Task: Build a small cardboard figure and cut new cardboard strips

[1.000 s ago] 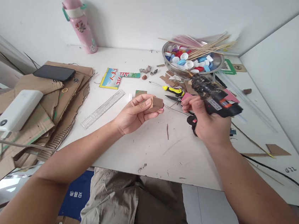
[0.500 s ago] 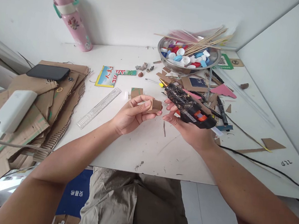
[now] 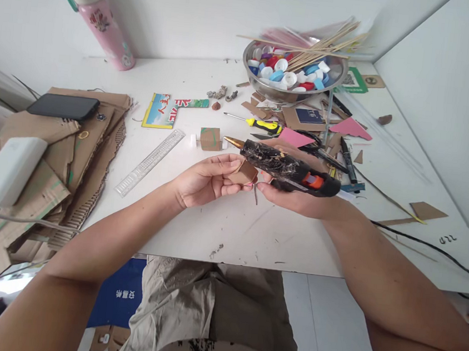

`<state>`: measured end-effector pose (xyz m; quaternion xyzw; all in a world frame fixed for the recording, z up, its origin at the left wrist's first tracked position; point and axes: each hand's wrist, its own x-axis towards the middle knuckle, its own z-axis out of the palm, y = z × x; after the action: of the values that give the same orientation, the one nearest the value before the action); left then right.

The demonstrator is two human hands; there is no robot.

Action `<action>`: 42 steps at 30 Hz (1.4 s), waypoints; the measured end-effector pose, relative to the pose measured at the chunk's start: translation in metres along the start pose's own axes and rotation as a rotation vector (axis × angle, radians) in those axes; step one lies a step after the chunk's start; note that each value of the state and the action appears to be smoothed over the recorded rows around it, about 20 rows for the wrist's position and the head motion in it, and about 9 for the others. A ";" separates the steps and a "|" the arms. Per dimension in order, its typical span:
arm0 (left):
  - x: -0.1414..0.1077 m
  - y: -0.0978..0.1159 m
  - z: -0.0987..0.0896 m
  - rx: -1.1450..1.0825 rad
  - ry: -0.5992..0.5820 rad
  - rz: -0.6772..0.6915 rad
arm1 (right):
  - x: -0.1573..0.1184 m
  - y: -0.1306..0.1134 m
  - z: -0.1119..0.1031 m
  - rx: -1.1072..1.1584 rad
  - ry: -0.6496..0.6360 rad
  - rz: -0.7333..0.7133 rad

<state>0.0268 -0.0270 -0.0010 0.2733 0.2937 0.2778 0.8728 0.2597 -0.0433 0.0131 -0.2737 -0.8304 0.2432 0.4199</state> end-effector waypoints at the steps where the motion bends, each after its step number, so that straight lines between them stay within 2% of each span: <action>1: 0.000 0.000 -0.001 -0.003 -0.006 -0.008 | 0.000 -0.001 0.001 0.014 0.005 0.027; 7: 0.000 0.001 -0.004 -0.041 -0.041 -0.053 | -0.005 -0.002 0.008 0.087 0.002 0.197; 17: -0.001 -0.003 -0.005 -0.009 -0.112 -0.083 | -0.006 -0.008 0.003 0.101 -0.063 0.170; 23: -0.002 0.000 0.000 0.028 -0.059 -0.082 | -0.004 -0.011 0.003 -0.027 -0.100 0.159; 29: -0.003 0.002 0.004 0.001 -0.045 -0.100 | -0.005 -0.011 0.009 -0.169 -0.058 0.159; 32: -0.004 0.002 0.007 -0.019 -0.004 -0.105 | -0.006 -0.012 0.010 -0.129 -0.036 0.159; 36: -0.003 0.001 0.010 -0.033 0.041 -0.085 | -0.007 -0.010 0.013 -0.080 -0.028 0.235; 42: -0.003 0.000 0.007 -0.041 -0.005 -0.057 | -0.007 -0.007 0.017 -0.004 0.041 0.249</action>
<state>0.0295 -0.0309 0.0045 0.2474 0.2934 0.2580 0.8866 0.2478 -0.0563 0.0047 -0.3804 -0.7818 0.2859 0.4028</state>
